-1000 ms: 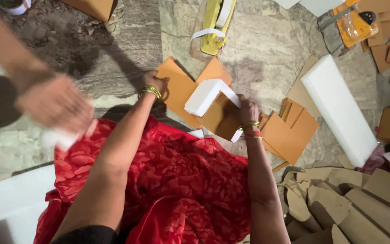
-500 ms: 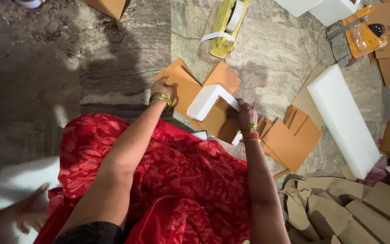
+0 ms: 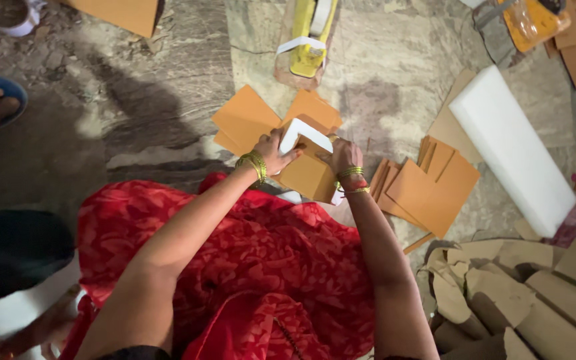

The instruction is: The person folds cardboard sheets into boxes and secures them by hand using tape from a dispenser.

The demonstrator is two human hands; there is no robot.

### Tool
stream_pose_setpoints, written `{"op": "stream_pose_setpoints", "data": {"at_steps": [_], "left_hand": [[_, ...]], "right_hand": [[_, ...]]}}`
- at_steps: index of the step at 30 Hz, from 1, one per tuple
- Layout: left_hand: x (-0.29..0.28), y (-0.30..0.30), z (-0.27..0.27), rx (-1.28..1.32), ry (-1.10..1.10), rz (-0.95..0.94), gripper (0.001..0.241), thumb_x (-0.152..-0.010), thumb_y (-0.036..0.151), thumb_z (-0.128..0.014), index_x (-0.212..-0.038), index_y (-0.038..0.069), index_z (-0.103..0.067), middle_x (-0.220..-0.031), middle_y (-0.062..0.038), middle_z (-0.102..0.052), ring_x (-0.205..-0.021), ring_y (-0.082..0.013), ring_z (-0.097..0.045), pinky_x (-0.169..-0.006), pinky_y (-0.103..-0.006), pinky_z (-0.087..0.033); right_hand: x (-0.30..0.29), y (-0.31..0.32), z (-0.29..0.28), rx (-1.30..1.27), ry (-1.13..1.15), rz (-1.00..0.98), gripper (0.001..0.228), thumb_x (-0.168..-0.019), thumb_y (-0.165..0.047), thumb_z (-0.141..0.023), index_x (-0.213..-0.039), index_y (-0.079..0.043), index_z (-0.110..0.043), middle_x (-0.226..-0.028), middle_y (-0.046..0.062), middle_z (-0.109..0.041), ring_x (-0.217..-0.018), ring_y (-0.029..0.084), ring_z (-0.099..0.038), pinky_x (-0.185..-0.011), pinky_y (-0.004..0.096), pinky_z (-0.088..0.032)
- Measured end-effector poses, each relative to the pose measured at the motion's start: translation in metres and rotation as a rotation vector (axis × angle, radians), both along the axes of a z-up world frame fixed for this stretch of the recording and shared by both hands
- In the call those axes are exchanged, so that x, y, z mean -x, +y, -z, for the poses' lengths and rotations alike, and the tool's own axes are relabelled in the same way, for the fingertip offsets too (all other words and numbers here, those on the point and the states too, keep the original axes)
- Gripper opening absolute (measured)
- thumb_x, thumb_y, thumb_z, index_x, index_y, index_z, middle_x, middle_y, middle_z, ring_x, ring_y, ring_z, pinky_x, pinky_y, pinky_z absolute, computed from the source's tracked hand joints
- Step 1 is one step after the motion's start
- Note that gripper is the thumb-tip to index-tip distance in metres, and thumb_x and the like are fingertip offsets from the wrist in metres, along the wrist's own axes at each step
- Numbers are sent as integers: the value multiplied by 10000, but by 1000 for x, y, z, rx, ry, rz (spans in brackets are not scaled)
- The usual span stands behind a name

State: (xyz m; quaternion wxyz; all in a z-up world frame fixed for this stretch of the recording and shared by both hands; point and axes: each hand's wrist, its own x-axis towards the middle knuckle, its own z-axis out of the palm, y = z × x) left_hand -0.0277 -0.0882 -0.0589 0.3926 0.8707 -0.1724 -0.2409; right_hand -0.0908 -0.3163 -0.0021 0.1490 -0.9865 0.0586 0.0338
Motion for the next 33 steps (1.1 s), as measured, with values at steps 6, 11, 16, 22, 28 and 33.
{"op": "stream_pose_setpoints", "data": {"at_steps": [6,11,16,22,28,33], "left_hand": [[8,-4,-9,360,-30,-57,604,-904,252,-691,-1406,16,-451,-1206,-263,-660,-1148,-423,-643,-964,-482,-530],[17,-7,-20,430,-54,-103,592,-948,250,-641,-1441,4,-427,-1266,-290,-634,-1184,-455,-613,-995,-489,-513],[17,-9,10,376,-176,-75,728,-912,176,-605,-1515,-81,-287,-1367,-376,-524,-1242,-505,-553,-1062,-494,-467],[23,-7,22,342,-128,-72,833,-869,148,-609,-1546,-93,-188,-1391,-391,-491,-1249,-519,-537,-1080,-500,-450],[24,-7,13,319,-49,-105,853,-857,117,-625,-1561,-64,-178,-1411,-368,-488,-1258,-490,-542,-1076,-484,-462],[28,-10,17,340,-84,-147,870,-834,90,-658,-1538,-68,-171,-1448,-372,-447,-1289,-484,-513,-1085,-480,-438]], "right_hand": [[-36,-75,79,-46,87,-364,347,-904,-376,-756,-1154,-137,-744,-1081,116,-759,-973,302,-715,-824,420,-560],[-97,-132,136,-214,-154,29,355,-971,-402,-723,-1133,-89,-765,-1152,115,-752,-1053,286,-704,-889,388,-553],[-126,-104,159,46,134,141,410,-866,-416,-819,-1064,-60,-772,-1110,161,-759,-1051,297,-703,-990,373,-536],[-129,-107,167,-39,-61,174,516,-575,-304,-995,-964,-40,-781,-1048,228,-713,-1037,407,-640,-909,434,-523],[-132,-114,129,-371,208,368,489,-648,-274,-944,-1008,-30,-722,-966,150,-770,-899,261,-732,-822,352,-593],[-78,-74,47,-626,321,-99,302,-865,-278,-757,-1095,-83,-742,-1005,92,-787,-919,182,-736,-836,304,-574]]}}
